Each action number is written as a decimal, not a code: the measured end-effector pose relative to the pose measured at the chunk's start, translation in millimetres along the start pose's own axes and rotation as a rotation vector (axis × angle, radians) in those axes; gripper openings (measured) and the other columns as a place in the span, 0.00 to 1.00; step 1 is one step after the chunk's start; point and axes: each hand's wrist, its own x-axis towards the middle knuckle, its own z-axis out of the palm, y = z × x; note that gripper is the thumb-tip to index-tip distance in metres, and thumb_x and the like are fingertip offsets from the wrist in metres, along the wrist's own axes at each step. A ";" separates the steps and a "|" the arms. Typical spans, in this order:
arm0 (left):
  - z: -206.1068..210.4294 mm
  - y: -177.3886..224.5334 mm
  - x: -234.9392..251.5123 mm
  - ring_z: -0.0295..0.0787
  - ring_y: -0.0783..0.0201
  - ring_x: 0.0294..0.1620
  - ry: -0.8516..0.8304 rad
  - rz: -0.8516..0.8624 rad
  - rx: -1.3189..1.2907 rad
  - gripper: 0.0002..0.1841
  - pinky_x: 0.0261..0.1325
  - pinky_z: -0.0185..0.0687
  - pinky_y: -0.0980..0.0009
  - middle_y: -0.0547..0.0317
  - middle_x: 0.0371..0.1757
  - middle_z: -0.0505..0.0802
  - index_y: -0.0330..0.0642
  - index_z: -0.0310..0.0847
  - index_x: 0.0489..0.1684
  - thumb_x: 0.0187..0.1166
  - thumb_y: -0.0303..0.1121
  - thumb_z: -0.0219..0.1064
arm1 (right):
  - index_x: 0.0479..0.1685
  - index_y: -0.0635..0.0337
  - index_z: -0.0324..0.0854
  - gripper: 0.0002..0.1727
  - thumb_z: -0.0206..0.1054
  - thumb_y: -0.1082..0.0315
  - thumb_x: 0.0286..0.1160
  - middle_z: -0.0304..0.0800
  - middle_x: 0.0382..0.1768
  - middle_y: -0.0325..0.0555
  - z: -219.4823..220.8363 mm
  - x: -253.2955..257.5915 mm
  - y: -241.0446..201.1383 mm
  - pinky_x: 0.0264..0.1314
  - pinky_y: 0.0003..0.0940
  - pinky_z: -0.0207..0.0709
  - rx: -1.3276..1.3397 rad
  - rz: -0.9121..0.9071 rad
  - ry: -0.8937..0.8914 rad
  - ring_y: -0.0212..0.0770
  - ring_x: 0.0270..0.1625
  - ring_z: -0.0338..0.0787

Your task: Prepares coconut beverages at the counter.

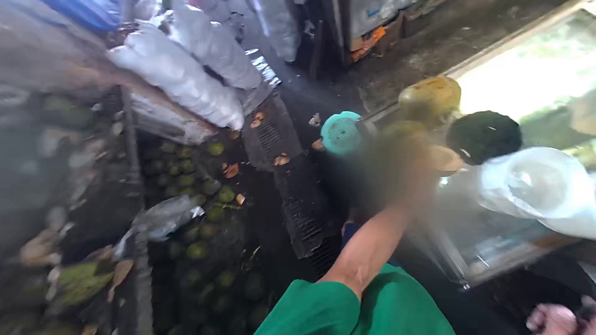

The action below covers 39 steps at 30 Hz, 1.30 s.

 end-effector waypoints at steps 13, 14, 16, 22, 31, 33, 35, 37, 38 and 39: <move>-47.7 -19.1 -29.4 0.90 0.48 0.56 -0.297 0.367 0.994 0.38 0.55 0.89 0.49 0.39 0.66 0.86 0.41 0.57 0.84 0.76 0.38 0.74 | 0.85 0.61 0.69 0.31 0.49 0.51 0.91 0.83 0.74 0.58 -9.9 -4.7 19.2 0.76 0.44 0.78 -0.288 -0.118 -0.165 0.47 0.73 0.85; -47.6 -17.9 -26.0 0.89 0.48 0.61 -0.330 0.356 1.084 0.40 0.59 0.87 0.48 0.40 0.70 0.84 0.41 0.56 0.86 0.77 0.44 0.73 | 0.85 0.58 0.71 0.30 0.51 0.53 0.90 0.86 0.68 0.59 -8.7 -3.0 22.3 0.70 0.48 0.82 -0.357 -0.093 -0.185 0.51 0.67 0.88; -41.7 -20.9 -14.3 0.87 0.49 0.67 -0.415 0.318 1.203 0.37 0.68 0.83 0.47 0.41 0.71 0.86 0.41 0.60 0.87 0.83 0.52 0.65 | 0.87 0.46 0.71 0.28 0.53 0.53 0.90 0.88 0.60 0.57 -4.6 6.2 20.5 0.55 0.53 0.87 -0.524 -0.013 -0.259 0.53 0.54 0.92; -9.2 -44.5 -4.1 0.90 0.53 0.52 -0.683 0.342 1.431 0.19 0.60 0.84 0.51 0.42 0.53 0.91 0.35 0.77 0.67 0.88 0.40 0.60 | 0.83 0.41 0.73 0.25 0.50 0.57 0.90 0.87 0.58 0.61 17.6 42.7 -18.1 0.48 0.57 0.85 -0.891 0.010 -0.429 0.63 0.54 0.91; -14.7 -74.7 -37.0 0.84 0.40 0.68 -0.613 0.540 1.717 0.27 0.68 0.78 0.37 0.36 0.67 0.85 0.42 0.73 0.77 0.90 0.52 0.55 | 0.67 0.65 0.78 0.18 0.63 0.68 0.82 0.87 0.51 0.66 48.5 71.4 -34.6 0.41 0.57 0.84 -0.919 0.261 -0.458 0.65 0.50 0.91; -22.4 -80.6 -48.6 0.88 0.41 0.62 -0.531 0.587 1.717 0.28 0.63 0.82 0.37 0.39 0.62 0.89 0.44 0.71 0.79 0.90 0.53 0.55 | 0.59 0.69 0.79 0.16 0.65 0.67 0.81 0.88 0.49 0.66 57.7 74.5 -26.0 0.44 0.61 0.84 -0.830 0.348 -0.507 0.66 0.50 0.91; -26.2 -84.4 -61.9 0.90 0.43 0.60 -0.438 0.609 1.677 0.26 0.63 0.82 0.38 0.41 0.60 0.91 0.44 0.71 0.80 0.91 0.49 0.54 | 0.61 0.70 0.80 0.18 0.66 0.64 0.80 0.88 0.54 0.67 65.3 77.1 -26.2 0.51 0.65 0.82 -0.759 0.391 -0.592 0.67 0.56 0.89; -33.3 -89.9 -71.8 0.90 0.44 0.60 -0.385 0.670 1.642 0.24 0.63 0.82 0.39 0.42 0.61 0.91 0.44 0.72 0.79 0.91 0.47 0.53 | 0.61 0.65 0.83 0.19 0.66 0.61 0.79 0.88 0.60 0.63 71.4 81.8 -25.5 0.58 0.67 0.79 -0.725 0.455 -0.730 0.64 0.63 0.88; -38.1 -93.1 -73.3 0.90 0.44 0.60 -0.384 0.717 1.618 0.24 0.63 0.82 0.40 0.42 0.61 0.90 0.43 0.72 0.78 0.91 0.47 0.53 | 0.64 0.65 0.82 0.20 0.63 0.60 0.80 0.87 0.60 0.62 71.0 86.0 -26.7 0.59 0.65 0.78 -0.696 0.530 -0.826 0.60 0.62 0.87; -44.6 -96.2 -73.6 0.90 0.44 0.60 -0.390 0.769 1.598 0.24 0.63 0.82 0.40 0.41 0.62 0.90 0.42 0.73 0.78 0.91 0.47 0.53 | 0.61 0.63 0.82 0.18 0.59 0.60 0.83 0.86 0.52 0.57 67.2 88.1 -27.4 0.52 0.54 0.79 -0.648 0.621 -0.907 0.51 0.51 0.87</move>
